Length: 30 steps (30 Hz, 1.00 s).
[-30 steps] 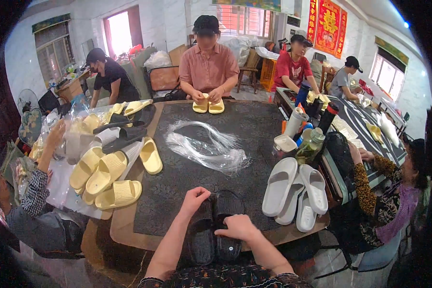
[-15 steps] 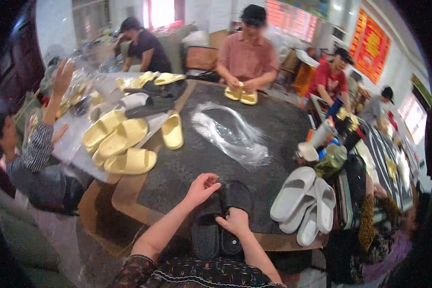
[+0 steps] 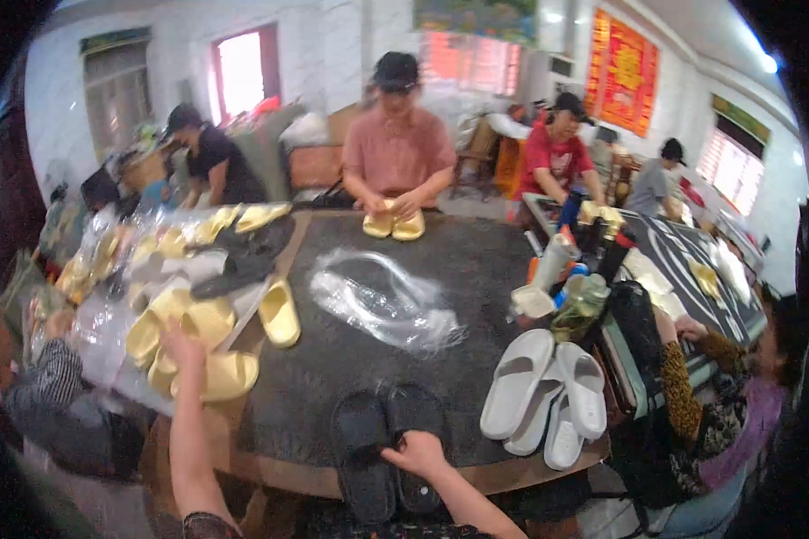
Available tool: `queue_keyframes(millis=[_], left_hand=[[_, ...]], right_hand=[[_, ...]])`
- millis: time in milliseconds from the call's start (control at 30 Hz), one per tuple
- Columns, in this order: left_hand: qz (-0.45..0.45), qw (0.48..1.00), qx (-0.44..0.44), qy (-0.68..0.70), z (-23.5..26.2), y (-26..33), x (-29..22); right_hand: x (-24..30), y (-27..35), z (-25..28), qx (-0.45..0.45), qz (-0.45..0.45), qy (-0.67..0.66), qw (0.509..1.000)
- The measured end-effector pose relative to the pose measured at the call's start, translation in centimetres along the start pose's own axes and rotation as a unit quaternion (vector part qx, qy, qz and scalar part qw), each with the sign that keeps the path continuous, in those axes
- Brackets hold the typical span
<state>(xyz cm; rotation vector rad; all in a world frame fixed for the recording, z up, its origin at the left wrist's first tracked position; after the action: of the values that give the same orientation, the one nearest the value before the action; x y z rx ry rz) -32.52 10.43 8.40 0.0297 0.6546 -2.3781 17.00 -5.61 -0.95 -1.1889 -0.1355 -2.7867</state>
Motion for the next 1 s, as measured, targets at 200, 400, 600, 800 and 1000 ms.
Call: queue_keyframes(millis=[200,400,600,800,1000], left_hand=[[-0.049,0.997,0.040,0.051,-2.9,-3.8,3.7],[0.019,0.995,0.003,0.095,-3.1,-5.0,4.9],[-0.086,0.988,-0.065,0.108,-0.9,-5.3,6.9],[-0.089,0.892,-0.085,0.435,2.2,-2.8,9.1],[-0.147,0.867,0.090,0.467,8.9,7.4,0.9]], right_hand=[[0.9,1.2,0.5,0.037,0.020,-0.013,0.999],[0.3,0.8,-0.2,0.051,-0.001,-0.009,0.999],[1.2,0.2,0.1,0.026,0.033,-0.020,0.999],[2.0,1.6,0.6,-0.096,0.132,-0.006,0.986],[2.4,6.6,8.2,-0.224,0.215,0.077,0.947]])
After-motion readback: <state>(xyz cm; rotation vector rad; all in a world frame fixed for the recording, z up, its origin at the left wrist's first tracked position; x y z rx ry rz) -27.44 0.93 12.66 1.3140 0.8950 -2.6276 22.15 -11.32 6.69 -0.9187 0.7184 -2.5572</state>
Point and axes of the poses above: each hand's wrist, its own y-axis away from the middle knuckle, its own z-axis out of the back of the hand, x = y × z, the point moved 5 cm from there along -y, towards the middle knuckle, and after that the axes turned 8 degrees about -y, right-handed, at the moved point
